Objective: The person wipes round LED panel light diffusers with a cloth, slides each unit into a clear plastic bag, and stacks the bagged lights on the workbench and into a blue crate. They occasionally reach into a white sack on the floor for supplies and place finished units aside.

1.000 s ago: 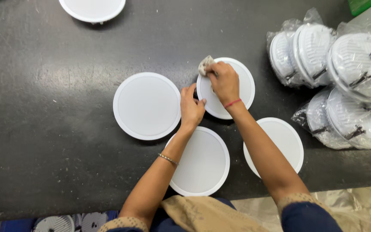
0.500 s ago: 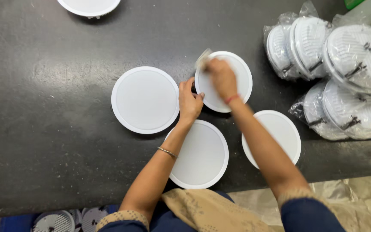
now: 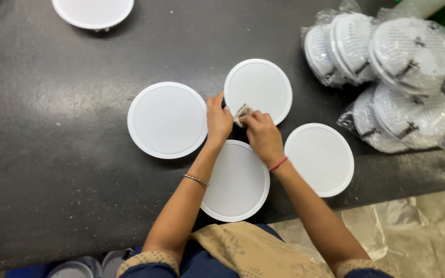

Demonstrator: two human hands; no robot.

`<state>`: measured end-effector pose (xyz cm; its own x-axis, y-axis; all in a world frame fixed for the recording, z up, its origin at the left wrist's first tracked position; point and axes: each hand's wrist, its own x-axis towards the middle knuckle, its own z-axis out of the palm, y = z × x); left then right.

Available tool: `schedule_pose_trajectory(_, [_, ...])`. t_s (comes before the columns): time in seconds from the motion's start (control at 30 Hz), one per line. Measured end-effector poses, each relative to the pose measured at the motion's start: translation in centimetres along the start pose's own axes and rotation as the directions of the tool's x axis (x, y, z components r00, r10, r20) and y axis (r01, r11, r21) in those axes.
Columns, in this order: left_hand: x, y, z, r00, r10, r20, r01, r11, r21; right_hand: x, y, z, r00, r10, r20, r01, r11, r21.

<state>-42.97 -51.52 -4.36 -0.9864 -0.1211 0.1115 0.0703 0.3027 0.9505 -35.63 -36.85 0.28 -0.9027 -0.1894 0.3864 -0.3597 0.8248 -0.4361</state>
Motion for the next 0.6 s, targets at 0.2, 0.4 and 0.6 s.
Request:
schedule_pose_trajectory(0.2, [0.1,0.8,-0.4,0.994,-0.068,0.086,0.062,0.996,0.069,1.9,10.4,-6.3,0.96,0.231,-0.16,-0.275,0.89,-0.363])
schedule_pose_trajectory(0.4, [-1.3,2.5,-2.2,0.988,0.008,0.151,-0.022,0.996,0.089,0.9,12.9,-11.8,0.91,0.087,-0.406,-0.196,0.952,-0.236])
schedule_pose_trajectory(0.6, [-5.1,6.6,-5.3,0.984,0.1,0.147,-0.096,0.995,-0.03,-8.9,8.0,-16.8,0.831,0.346,-0.435,-0.397,0.917,-0.03])
